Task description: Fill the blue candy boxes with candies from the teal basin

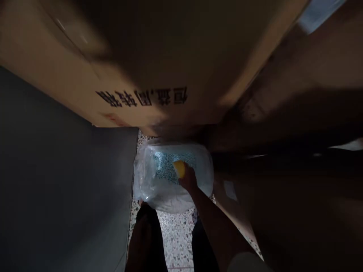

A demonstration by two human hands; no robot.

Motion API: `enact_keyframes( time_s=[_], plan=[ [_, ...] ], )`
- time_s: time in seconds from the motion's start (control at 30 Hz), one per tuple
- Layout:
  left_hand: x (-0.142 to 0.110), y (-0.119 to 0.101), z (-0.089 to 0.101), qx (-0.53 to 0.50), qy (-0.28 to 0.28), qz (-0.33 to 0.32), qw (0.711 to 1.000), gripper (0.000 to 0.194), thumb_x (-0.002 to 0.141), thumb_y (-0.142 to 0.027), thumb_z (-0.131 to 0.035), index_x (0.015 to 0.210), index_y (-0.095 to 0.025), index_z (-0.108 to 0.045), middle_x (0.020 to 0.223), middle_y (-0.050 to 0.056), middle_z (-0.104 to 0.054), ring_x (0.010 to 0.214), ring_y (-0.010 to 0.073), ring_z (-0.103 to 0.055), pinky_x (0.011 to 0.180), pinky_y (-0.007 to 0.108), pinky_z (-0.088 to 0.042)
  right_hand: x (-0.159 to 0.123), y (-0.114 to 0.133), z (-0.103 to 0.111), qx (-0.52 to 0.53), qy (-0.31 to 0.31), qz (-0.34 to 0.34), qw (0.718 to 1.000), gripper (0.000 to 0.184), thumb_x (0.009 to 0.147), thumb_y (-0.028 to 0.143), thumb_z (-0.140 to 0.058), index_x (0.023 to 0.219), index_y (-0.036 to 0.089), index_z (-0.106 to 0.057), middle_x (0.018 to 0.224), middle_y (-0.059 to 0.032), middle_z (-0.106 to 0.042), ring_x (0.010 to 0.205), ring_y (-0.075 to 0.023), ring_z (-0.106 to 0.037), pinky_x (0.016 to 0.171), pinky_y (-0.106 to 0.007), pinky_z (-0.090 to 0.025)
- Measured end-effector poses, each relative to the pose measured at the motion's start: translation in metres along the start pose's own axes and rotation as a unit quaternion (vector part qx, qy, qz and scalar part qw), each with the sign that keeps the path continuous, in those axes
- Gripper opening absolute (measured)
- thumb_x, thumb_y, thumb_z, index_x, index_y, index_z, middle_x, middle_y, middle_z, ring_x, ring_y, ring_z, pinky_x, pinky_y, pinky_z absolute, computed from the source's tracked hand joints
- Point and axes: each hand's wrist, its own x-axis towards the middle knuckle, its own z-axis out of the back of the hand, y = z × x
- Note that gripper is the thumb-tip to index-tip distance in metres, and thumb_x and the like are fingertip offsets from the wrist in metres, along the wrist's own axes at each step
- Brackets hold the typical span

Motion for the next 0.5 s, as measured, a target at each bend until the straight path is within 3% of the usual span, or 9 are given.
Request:
enact_keyframes(
  time_s=[0.1,0.17,0.23,0.3,0.37,0.43,0.5],
  plan=[
    [0.058,0.006,-0.034,-0.019,-0.04,-0.015,0.999,0.064,0.095,-0.034,-0.047,0.158,-0.027,-0.038,0.144,0.017,-0.062,0.136,0.0341,-0.061,0.112,0.056,-0.052,0.048,-0.043,-0.038,-0.062,0.01,0.027,0.998,0.083,0.078,0.001,-0.07,0.155,0.025,-0.048,0.153,-0.0191,-0.044,0.143,-0.0385,-0.039,0.12,-0.057,-0.028],
    [0.121,0.003,-0.056,-0.032,-0.027,-0.058,0.997,0.082,0.093,-0.037,-0.056,0.165,-0.024,-0.018,0.144,0.016,-0.061,0.128,0.0279,-0.066,0.112,0.046,-0.053,0.078,-0.072,-0.061,-0.088,0.006,0.025,0.996,0.084,0.081,-0.001,-0.066,0.155,0.033,-0.048,0.161,-0.0154,-0.036,0.15,-0.0389,-0.028,0.122,-0.059,-0.019],
    [0.193,-0.003,-0.081,-0.033,0.002,-0.115,0.993,0.102,0.087,-0.038,-0.068,0.166,-0.022,-0.006,0.149,0.014,-0.056,0.129,0.0244,-0.064,0.109,0.037,-0.055,0.106,-0.097,-0.084,-0.102,-0.014,-0.007,0.995,0.083,0.084,0.004,-0.067,0.158,0.033,-0.042,0.164,-0.0147,-0.03,0.151,-0.0402,-0.024,0.121,-0.06,-0.02],
    [0.26,-0.015,-0.107,-0.009,0.034,-0.166,0.986,0.103,0.081,-0.029,-0.074,0.166,-0.023,-0.015,0.153,0.014,-0.052,0.132,0.0271,-0.061,0.11,0.039,-0.053,0.13,-0.116,-0.11,-0.101,-0.047,-0.064,0.992,0.082,0.088,0.016,-0.07,0.161,0.028,-0.035,0.164,-0.0166,-0.027,0.149,-0.0425,-0.026,0.118,-0.062,-0.027],
    [0.311,-0.028,-0.132,0.027,0.065,-0.204,0.976,0.103,0.074,-0.02,-0.078,0.163,-0.021,-0.027,0.151,0.017,-0.053,0.135,0.0328,-0.059,0.112,0.044,-0.051,0.146,-0.126,-0.138,-0.083,-0.067,-0.11,0.988,0.081,0.091,0.026,-0.071,0.161,0.023,-0.031,0.16,-0.0178,-0.033,0.143,-0.0417,-0.035,0.115,-0.063,-0.034],
    [0.341,-0.037,-0.156,0.064,0.089,-0.231,0.967,0.105,0.069,-0.01,-0.079,0.162,-0.021,-0.032,0.15,0.017,-0.056,0.138,0.0358,-0.055,0.115,0.045,-0.047,0.153,-0.127,-0.169,-0.053,-0.062,-0.118,0.99,0.077,0.092,0.031,-0.071,0.159,0.021,-0.034,0.152,-0.017,-0.043,0.135,-0.0374,-0.046,0.113,-0.059,-0.039],
    [0.356,-0.036,-0.174,0.094,0.104,-0.245,0.959,0.103,0.069,-0.005,-0.079,0.161,-0.023,-0.035,0.151,0.015,-0.055,0.142,0.0349,-0.052,0.119,0.046,-0.043,0.148,-0.12,-0.198,-0.019,-0.04,-0.099,0.994,0.073,0.092,0.034,-0.071,0.155,0.02,-0.038,0.144,-0.0144,-0.051,0.127,-0.0331,-0.053,0.109,-0.054,-0.044]
  ],
)
